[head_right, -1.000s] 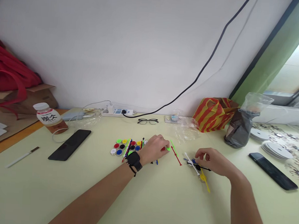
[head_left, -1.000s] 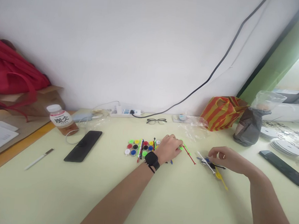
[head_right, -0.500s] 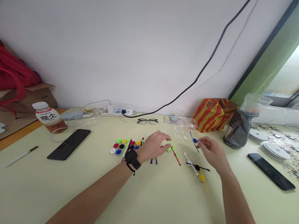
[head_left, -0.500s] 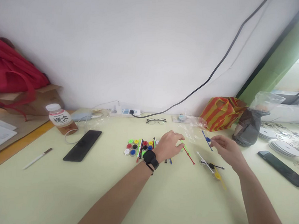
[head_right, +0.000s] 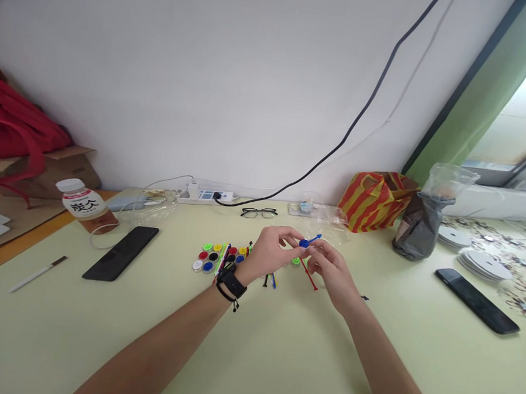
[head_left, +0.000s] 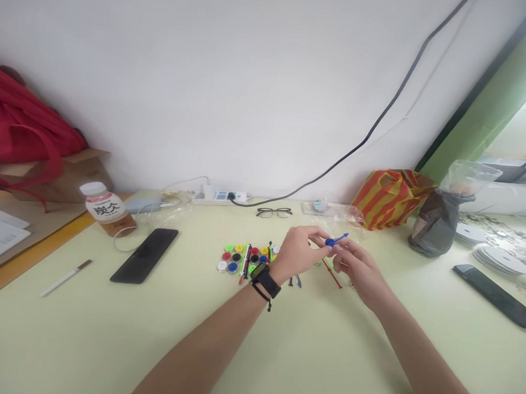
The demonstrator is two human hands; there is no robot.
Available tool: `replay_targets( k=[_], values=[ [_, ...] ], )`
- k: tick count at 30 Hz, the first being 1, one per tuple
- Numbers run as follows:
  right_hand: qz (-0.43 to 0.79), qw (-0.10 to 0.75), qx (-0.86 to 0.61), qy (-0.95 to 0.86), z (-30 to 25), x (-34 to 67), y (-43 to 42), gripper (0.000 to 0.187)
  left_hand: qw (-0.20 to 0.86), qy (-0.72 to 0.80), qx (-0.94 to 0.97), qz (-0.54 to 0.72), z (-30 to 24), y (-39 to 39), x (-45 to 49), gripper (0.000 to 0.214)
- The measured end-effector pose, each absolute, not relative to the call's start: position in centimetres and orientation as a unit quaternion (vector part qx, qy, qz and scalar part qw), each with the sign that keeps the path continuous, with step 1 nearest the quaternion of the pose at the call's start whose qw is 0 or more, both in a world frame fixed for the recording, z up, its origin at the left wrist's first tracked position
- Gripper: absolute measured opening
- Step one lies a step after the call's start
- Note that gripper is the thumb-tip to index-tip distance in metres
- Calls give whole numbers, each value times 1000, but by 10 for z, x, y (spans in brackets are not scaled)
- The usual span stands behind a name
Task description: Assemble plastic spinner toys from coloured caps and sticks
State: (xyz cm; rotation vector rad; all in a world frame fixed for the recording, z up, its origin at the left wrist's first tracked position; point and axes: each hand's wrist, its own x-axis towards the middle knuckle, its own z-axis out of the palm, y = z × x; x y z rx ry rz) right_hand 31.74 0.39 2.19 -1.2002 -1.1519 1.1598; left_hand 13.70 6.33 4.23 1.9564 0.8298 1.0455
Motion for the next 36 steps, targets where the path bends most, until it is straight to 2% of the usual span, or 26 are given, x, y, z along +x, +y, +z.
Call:
replay_targets(
  k=[6,11,15,18,21,24,27,30,33,36],
  values=[
    [476,549,-488,-484,19,307,2,50,336,334,791,388,46,55,141,13],
    [507,538,-464,-488,18,313,3,43,281,297,834,370,59,51,135,21],
    [534,521,-456,-485,18,313,3,35,328,257,836,358,59,56,131,28],
    [534,530,-461,-471,19,309,2,35,364,232,836,339,57,59,130,20],
    [543,519,-464,-470,20,307,1,37,361,231,841,329,58,62,126,7],
    [529,502,-475,-493,21,306,0,34,358,238,845,316,62,63,122,4],
    [489,479,-498,-532,18,305,-1,23,374,227,846,304,61,65,121,13],
    [409,465,-541,-569,11,307,3,16,371,228,853,290,58,66,121,12],
    [269,441,-590,-620,2,316,9,25,363,252,857,264,52,66,121,4],
    [174,392,-628,-650,-7,327,14,31,363,256,873,200,45,66,123,7]
  ],
)
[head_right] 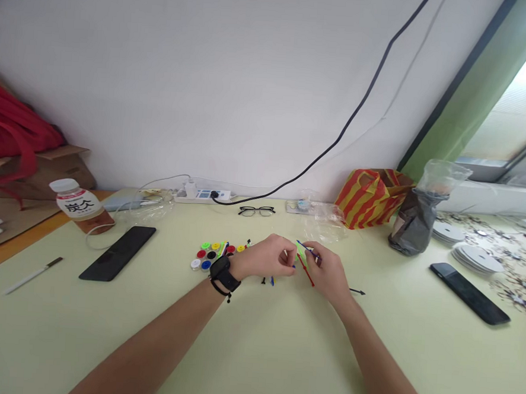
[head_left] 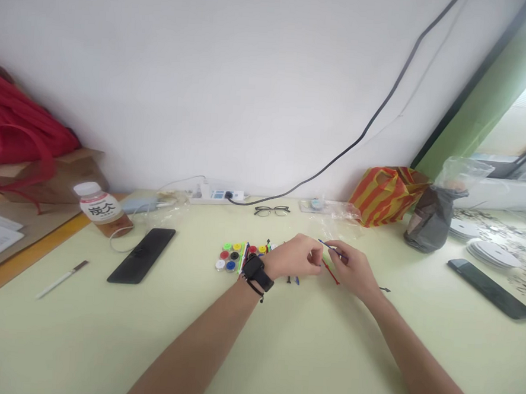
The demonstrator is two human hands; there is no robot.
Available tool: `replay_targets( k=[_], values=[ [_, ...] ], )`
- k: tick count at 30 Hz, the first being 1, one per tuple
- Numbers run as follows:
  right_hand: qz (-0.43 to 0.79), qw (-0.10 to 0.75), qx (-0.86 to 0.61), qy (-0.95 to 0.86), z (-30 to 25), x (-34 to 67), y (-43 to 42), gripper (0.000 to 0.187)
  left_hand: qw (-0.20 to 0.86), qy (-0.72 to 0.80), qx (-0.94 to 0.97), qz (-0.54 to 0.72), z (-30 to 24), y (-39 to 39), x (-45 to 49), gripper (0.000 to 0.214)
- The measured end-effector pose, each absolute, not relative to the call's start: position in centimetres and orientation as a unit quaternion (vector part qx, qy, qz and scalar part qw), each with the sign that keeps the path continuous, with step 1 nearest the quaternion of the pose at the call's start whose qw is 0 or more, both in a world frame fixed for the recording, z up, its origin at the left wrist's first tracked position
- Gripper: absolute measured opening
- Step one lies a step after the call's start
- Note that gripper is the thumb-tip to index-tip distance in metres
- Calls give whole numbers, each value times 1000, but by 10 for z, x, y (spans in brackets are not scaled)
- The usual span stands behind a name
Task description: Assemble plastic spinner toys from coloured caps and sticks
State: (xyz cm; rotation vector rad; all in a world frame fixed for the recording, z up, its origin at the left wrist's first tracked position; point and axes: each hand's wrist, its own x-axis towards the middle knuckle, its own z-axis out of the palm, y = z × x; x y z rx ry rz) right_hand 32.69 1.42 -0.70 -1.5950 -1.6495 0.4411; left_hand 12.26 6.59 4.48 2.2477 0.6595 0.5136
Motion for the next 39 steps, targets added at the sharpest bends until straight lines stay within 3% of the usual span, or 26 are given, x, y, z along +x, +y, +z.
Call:
replay_targets(
  k=[5,12,17,24,29,33,39],
  values=[
    [132,318,-649,-678,-17,334,16,33,315,252,906,126,34,70,123,9],
    [95,310,-631,-705,0,363,20,26,257,278,917,129,29,83,112,10],
    [172,198,-626,-735,21,415,9,26,220,291,919,149,30,86,105,30],
    [251,106,-618,-737,29,432,-2,32,223,308,914,140,23,88,106,23],
    [271,95,-624,-727,20,414,5,30,212,307,917,139,22,88,106,24],
    [286,132,-630,-709,15,406,9,26,210,297,922,133,24,86,106,38],
    [224,191,-670,-682,14,406,15,23,205,279,932,106,24,82,108,34]
  ],
)
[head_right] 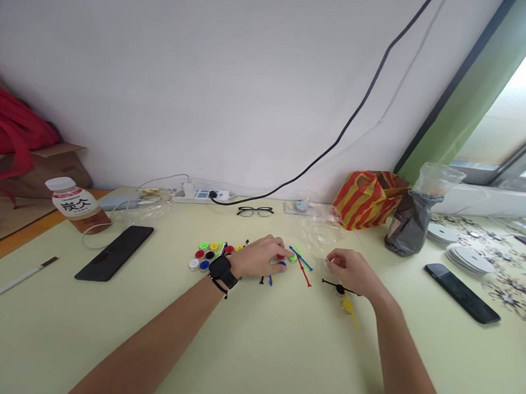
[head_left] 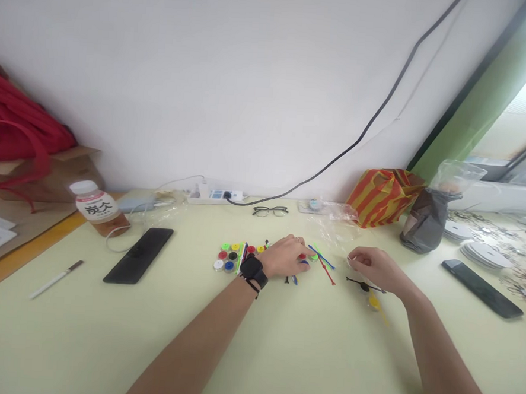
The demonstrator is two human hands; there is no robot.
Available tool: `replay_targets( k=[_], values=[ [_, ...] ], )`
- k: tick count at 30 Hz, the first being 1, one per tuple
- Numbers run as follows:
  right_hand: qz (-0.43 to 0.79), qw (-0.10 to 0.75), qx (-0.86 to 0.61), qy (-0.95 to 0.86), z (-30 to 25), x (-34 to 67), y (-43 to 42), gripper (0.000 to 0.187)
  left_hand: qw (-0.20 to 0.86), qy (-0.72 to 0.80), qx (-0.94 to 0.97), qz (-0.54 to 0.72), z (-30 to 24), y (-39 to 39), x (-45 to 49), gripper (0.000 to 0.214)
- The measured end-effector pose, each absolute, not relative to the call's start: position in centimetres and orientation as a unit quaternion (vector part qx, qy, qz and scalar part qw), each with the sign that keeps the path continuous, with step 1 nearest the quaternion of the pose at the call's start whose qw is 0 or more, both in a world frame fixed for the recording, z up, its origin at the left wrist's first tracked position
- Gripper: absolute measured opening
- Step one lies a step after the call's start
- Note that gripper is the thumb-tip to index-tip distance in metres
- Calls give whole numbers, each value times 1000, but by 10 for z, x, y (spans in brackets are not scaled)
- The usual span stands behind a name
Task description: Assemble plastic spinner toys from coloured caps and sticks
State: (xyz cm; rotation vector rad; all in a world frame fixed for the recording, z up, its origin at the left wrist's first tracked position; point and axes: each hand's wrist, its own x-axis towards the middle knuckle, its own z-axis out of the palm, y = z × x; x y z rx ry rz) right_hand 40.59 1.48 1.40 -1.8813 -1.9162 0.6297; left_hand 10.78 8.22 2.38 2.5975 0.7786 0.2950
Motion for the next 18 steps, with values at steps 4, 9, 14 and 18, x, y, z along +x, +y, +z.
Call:
replay_targets(
  k=[4,9,14,18],
  values=[
    [232,279,-665,-652,13,403,17,22,199,278,934,105,23,82,108,36],
    [292,371,-614,-632,15,383,16,18,196,271,935,116,24,85,108,35],
    [321,410,-582,-624,14,363,15,16,197,268,935,126,24,86,107,31],
    [295,377,-589,-651,10,354,14,17,191,278,932,135,25,84,108,32]
  ],
)
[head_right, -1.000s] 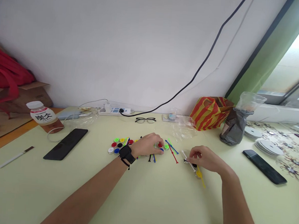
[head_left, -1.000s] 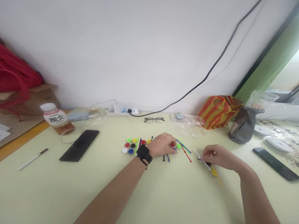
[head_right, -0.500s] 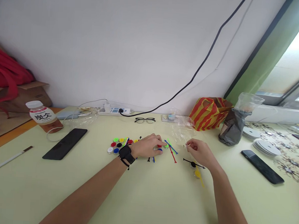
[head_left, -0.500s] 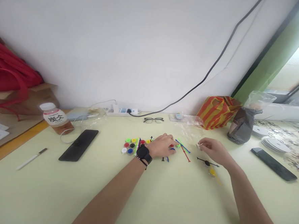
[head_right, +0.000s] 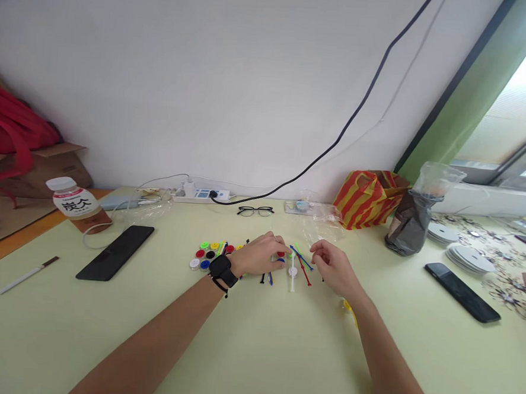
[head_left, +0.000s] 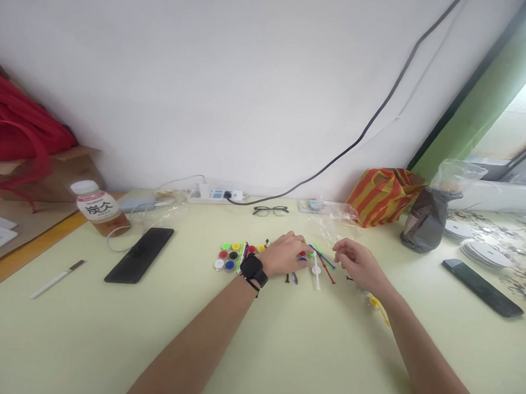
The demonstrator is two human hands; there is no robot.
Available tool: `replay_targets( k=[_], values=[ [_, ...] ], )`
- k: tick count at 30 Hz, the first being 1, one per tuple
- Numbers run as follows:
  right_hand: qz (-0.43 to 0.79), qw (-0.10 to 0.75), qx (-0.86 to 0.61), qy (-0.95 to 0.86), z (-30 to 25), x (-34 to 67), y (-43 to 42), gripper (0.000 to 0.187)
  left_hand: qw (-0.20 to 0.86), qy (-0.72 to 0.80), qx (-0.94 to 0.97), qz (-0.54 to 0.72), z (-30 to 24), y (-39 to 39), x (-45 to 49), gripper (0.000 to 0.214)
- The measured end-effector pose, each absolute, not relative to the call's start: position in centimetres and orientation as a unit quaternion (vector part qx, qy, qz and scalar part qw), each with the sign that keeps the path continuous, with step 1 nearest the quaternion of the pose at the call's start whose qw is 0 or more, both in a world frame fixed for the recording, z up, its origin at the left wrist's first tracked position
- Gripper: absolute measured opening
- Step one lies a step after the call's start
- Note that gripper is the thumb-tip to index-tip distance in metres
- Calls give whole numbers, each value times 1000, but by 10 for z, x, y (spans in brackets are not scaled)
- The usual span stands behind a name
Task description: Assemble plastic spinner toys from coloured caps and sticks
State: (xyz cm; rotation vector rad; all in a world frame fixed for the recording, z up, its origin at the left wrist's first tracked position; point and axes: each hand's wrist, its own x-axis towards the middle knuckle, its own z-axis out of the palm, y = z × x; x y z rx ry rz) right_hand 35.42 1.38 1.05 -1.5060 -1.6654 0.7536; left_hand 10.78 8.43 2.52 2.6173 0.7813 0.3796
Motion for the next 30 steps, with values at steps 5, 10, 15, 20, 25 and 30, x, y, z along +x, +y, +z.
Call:
replay_targets(
  k=[5,10,15,20,25,30],
  values=[
    [272,295,-572,-715,10,332,6,23,185,282,932,137,26,84,108,29],
    [225,263,-589,-730,3,310,0,11,185,274,933,139,24,84,108,28],
    [253,301,-581,-713,0,309,1,14,178,278,932,148,25,84,108,31],
    [302,401,-569,-651,5,313,3,35,163,303,928,146,25,85,107,31],
    [369,418,-561,-612,9,316,6,28,176,313,916,181,29,83,108,34],
    [422,459,-529,-576,15,317,6,21,358,261,854,271,41,74,115,38]
  ],
)
